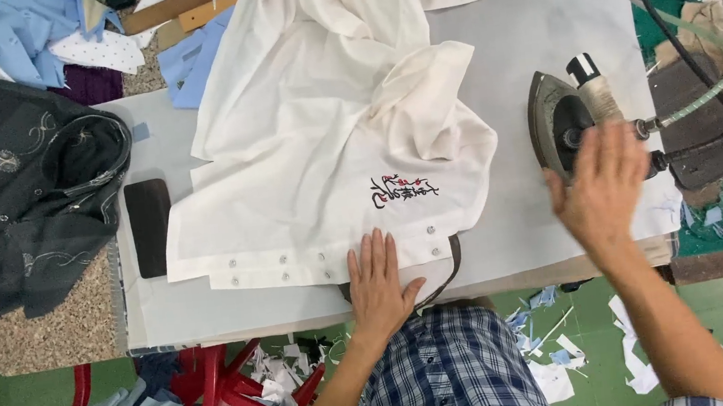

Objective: The person irons a white shirt on a work table using a steam iron and a small pressing board. They repeatedly reposition the shirt, press the collar, cuffs, and body, and use the pressing board for smaller areas. The shirt is handled one at a time and remains on the table throughout the clip.

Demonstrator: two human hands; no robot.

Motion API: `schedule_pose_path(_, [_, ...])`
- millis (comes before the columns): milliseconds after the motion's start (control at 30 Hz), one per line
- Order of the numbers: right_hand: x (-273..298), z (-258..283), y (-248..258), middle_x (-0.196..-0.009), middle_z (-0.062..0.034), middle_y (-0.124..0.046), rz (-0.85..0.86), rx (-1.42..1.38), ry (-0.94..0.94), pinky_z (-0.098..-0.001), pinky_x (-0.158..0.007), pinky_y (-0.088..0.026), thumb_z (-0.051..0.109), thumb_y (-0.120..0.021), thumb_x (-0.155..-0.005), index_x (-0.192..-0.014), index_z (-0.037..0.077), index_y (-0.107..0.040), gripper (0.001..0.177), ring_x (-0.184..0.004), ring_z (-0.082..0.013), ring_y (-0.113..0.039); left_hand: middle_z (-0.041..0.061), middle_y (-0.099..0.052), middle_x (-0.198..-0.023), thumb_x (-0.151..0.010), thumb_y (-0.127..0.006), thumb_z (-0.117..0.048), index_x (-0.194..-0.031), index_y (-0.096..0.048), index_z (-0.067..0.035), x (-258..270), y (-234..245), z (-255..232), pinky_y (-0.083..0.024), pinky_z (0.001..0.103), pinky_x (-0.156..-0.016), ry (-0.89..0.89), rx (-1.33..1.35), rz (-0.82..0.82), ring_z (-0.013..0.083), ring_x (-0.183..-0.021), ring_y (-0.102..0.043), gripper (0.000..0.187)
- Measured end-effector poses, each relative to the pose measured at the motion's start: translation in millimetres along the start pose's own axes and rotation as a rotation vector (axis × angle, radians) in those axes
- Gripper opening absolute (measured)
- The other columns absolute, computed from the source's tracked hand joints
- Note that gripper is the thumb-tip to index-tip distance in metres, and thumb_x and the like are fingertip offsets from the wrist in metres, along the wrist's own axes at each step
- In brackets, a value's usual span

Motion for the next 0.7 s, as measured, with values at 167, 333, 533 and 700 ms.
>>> schedule_pose_path(167, [6.2,-46.7,-23.3,-0.151,-0.038,-0.046,0.388,0.191,-0.009,-0.0544,-0.103,-0.051,0.025,-0.087,-0.08,-0.148,-0.02,-0.048,0.09,-0.123,-0.0505,-0.057,0.018,-0.025,-0.166,-0.102,-0.017,-0.069,-0.157,-0.03,0.0,-5.2,-15.5,-16.8,-0.013,0.055,-0.126,-0.061,-0.183,0.163,0.0313,-0.156,-0.018,0.09])
schedule_pose_path(333, [-11.9,-110.8,-77.6,-0.133,-0.0261,-0.051,1.089,-0.022,-0.462,-0.0583,-0.086,-0.049,0.037,-0.054,-0.102,-0.144,0.001,-0.037,0.059,-0.113,-0.0507,-0.056,0.017,-0.024,-0.167,-0.103,-0.017,-0.067,-0.158,-0.028,-0.002,-1.9,-14.8,-18.4,-0.014,0.054,-0.126,-0.063,-0.161,0.164,0.0312,-0.156,-0.019,0.086])
schedule_pose_path(533, [-32.7,-106.5,-100.2,-0.091,-0.0158,-0.059,0.856,-0.689,-1.048,-0.0434,-0.05,-0.047,0.026,-0.057,-0.106,-0.127,0.002,-0.052,0.033,-0.068,-0.0265,-0.056,0.009,-0.009,-0.17,-0.106,-0.009,-0.066,-0.161,-0.014,-0.014,31.6,-16.4,-29.8,-0.002,0.05,-0.129,-0.429,-0.152,0.204,0.0244,-0.158,-0.006,0.076])
schedule_pose_path(700, [-43.5,-9.4,14.1,-0.135,-0.0197,-0.06,0.984,-0.481,-1.216,-0.0512,-0.093,-0.044,0.034,-0.054,-0.1,-0.157,0.014,-0.039,0.062,-0.116,-0.0404,-0.058,0.012,-0.012,-0.169,-0.112,-0.017,-0.048,-0.16,-0.008,-0.008,-37.8,25.9,66.5,-0.009,0.048,-0.133,-0.502,0.033,0.19,0.0284,-0.158,-0.013,0.064])
Point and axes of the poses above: each hand's wrist, its own x-axis away from the middle knuckle, its own y-axis out of the back of the hand, z = x × y, the point moved 10 cm from there along -x, towards the middle knuckle
